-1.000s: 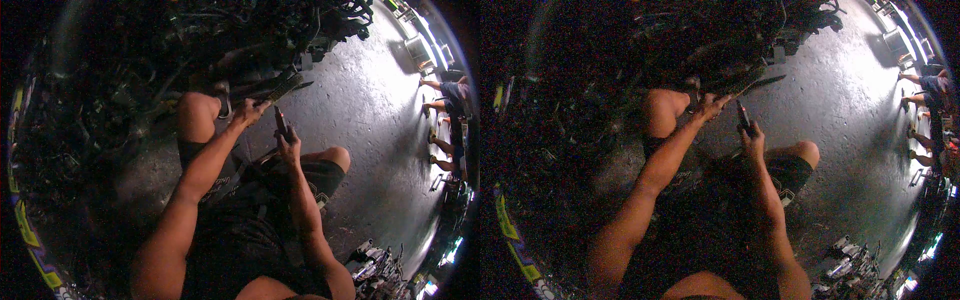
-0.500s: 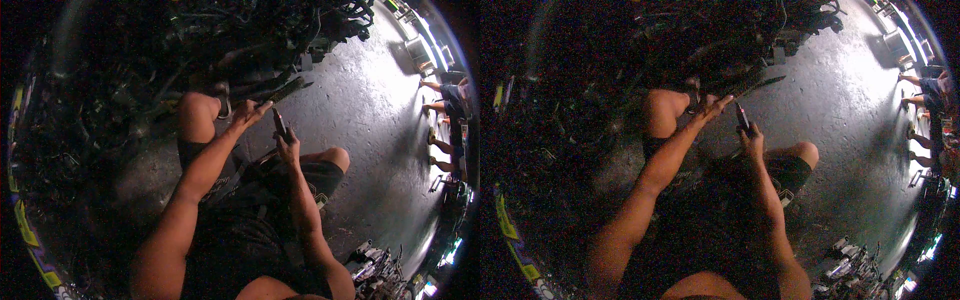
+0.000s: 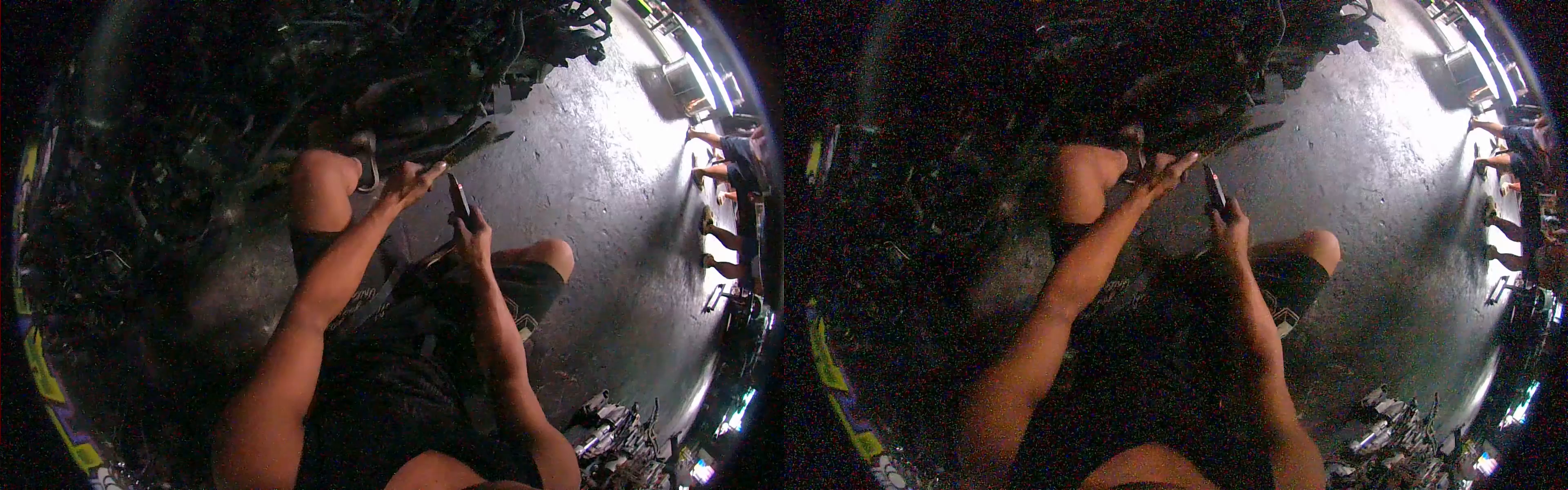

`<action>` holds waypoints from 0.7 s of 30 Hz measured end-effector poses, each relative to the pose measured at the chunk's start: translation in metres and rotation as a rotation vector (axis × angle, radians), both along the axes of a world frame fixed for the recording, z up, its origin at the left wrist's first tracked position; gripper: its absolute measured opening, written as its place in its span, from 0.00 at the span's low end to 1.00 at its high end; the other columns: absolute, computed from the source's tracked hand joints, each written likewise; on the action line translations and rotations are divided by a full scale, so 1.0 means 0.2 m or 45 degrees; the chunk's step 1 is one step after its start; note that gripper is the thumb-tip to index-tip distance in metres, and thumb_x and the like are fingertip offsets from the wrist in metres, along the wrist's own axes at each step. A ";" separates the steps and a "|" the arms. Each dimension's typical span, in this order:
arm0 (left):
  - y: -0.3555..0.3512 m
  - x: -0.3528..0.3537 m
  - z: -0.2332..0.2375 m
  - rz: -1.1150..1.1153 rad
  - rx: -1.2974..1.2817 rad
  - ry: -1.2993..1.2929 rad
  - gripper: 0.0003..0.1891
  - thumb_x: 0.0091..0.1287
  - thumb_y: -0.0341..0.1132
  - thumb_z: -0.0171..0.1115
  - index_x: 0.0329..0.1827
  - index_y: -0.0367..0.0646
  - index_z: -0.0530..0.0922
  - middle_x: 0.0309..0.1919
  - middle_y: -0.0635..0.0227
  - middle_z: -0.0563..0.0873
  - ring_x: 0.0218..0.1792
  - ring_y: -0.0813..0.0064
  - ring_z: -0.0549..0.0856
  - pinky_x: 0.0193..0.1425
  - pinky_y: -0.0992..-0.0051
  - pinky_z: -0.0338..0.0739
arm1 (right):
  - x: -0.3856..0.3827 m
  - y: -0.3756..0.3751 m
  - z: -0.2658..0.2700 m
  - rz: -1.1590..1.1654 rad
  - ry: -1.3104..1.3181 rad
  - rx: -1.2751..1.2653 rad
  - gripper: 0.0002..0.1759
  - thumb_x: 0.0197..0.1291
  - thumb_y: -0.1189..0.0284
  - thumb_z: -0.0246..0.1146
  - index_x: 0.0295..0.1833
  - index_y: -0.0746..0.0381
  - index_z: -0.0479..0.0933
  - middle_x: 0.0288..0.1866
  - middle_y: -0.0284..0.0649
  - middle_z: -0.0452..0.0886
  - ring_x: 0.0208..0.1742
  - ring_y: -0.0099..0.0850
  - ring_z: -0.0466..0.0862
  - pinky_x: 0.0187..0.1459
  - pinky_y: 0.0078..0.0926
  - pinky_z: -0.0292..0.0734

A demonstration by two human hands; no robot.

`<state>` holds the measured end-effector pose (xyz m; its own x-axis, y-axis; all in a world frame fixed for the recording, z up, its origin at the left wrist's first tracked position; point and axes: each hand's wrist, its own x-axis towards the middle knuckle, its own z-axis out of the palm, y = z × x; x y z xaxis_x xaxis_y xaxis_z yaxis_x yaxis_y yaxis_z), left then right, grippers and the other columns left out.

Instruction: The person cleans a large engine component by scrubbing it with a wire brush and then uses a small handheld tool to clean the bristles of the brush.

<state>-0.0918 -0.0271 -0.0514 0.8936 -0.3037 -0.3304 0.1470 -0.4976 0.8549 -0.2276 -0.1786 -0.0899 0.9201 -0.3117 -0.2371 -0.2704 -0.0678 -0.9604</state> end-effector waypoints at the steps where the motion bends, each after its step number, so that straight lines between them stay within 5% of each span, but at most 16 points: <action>1: -0.01 0.00 -0.02 0.000 -0.044 -0.068 0.30 0.57 0.61 0.56 0.17 0.38 0.78 0.17 0.61 0.80 0.24 0.66 0.79 0.35 0.68 0.71 | 0.00 -0.01 -0.05 -0.006 -0.017 -0.016 0.13 0.58 0.77 0.58 0.49 0.67 0.74 0.37 0.36 0.82 0.35 0.20 0.75 0.37 0.17 0.70; 11: 0.00 0.00 -0.03 0.009 -0.116 -0.190 0.30 0.58 0.59 0.56 0.22 0.35 0.79 0.18 0.60 0.79 0.25 0.67 0.79 0.34 0.67 0.71 | -0.01 -0.02 -0.06 0.001 0.021 -0.137 0.13 0.58 0.77 0.59 0.49 0.66 0.74 0.37 0.36 0.82 0.35 0.20 0.77 0.37 0.18 0.70; 13: 0.01 0.03 -0.03 -0.084 0.075 0.050 0.29 0.58 0.58 0.57 0.26 0.34 0.80 0.22 0.57 0.81 0.28 0.63 0.81 0.36 0.65 0.72 | 0.00 -0.01 -0.05 -0.002 0.054 -0.073 0.13 0.58 0.77 0.59 0.49 0.66 0.74 0.37 0.36 0.83 0.36 0.20 0.77 0.38 0.18 0.71; 21: -0.01 0.05 -0.22 -0.004 0.003 -0.050 0.28 0.56 0.58 0.58 0.33 0.35 0.82 0.33 0.49 0.84 0.38 0.51 0.83 0.43 0.62 0.74 | -0.01 -0.07 -0.27 -0.025 -0.117 -0.298 0.15 0.58 0.77 0.59 0.52 0.67 0.73 0.39 0.37 0.83 0.39 0.22 0.78 0.41 0.18 0.70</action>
